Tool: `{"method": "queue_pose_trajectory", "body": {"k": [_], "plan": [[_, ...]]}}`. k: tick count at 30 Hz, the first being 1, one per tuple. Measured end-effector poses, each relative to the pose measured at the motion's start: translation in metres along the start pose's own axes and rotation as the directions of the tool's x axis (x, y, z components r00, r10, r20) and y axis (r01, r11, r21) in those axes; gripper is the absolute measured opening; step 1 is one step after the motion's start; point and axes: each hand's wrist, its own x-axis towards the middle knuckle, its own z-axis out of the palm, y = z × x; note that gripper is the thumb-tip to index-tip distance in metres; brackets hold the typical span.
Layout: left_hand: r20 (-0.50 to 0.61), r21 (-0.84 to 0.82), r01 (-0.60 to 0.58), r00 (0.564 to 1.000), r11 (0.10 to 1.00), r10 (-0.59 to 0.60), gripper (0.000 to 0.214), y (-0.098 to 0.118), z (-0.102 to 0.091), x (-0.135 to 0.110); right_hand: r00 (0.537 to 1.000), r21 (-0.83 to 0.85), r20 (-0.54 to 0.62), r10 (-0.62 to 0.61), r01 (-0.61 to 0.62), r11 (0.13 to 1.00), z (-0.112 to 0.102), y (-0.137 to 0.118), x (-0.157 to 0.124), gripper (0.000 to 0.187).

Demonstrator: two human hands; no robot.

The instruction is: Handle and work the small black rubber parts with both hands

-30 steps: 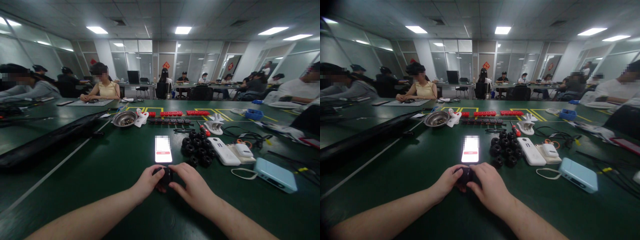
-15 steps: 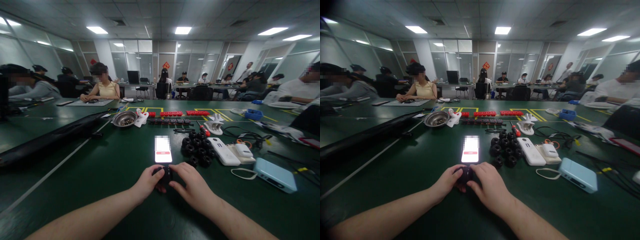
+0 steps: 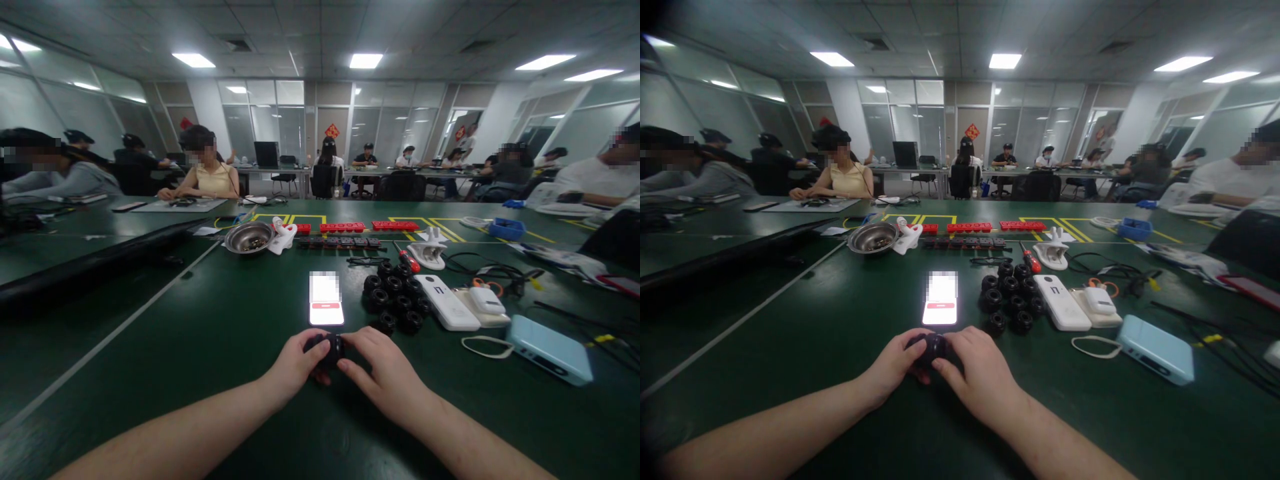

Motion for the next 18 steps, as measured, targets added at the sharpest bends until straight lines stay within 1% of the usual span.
{"method": "queue_pose_trajectory", "body": {"k": [3, 5, 7, 9, 11, 13, 15, 18], "plan": [[0.014, -0.022, 0.004, 1.0, 1.0, -0.003, 0.058, -0.0024, -0.0008, 0.0024, 0.996, 0.019, -0.021, -0.089, 0.09, 0.996, -0.0002, 0.0019, -0.0011, 0.036], [0.002, -0.034, 0.012, 1.0, 0.999, -0.011, 0.055, -0.0026, -0.0005, 0.0031, 0.993, 0.019, -0.023, -0.117, 0.117, 0.993, -0.0014, 0.0023, -0.0018, 0.04], [-0.017, -0.04, 0.018, 1.0, 0.999, -0.019, 0.052, -0.0015, 0.0002, 0.0025, 0.995, 0.017, -0.024, -0.099, 0.099, 0.995, -0.0028, 0.0016, -0.002, 0.04], [-0.025, -0.037, 0.009, 1.0, 0.999, -0.01, 0.052, 0.0, 0.0007, 0.001, 0.998, 0.01, -0.03, -0.047, 0.048, 0.999, -0.0035, 0.0004, -0.0016, 0.038], [-0.017, -0.019, -0.003, 1.0, 1.0, 0.003, 0.053, 0.0015, 0.0005, -0.0006, 1.0, -0.004, -0.023, 0.006, -0.006, 1.0, -0.0032, -0.0003, -0.0009, 0.031], [-0.006, 0.003, -0.006, 1.0, 1.0, 0.006, 0.055, 0.0022, -0.0001, -0.0013, 0.999, -0.02, -0.011, 0.031, -0.031, 0.999, -0.0019, -0.0002, -0.0004, 0.025], [0.001, 0.01, -0.001, 1.0, 1.0, 0.001, 0.058, 0.002, -0.0008, -0.0008, 1.0, -0.017, -0.016, 0.0, 0.0, 1.0, -0.0006, 0.0007, -0.0004, 0.026], [0.011, -0.019, 0.0, 1.0, 1.0, 0.001, 0.061, 0.0002, -0.001, 0.0012, 0.995, 0.009, -0.041, -0.096, 0.097, 0.995, 0.0, 0.002, -0.0011, 0.038]]}}
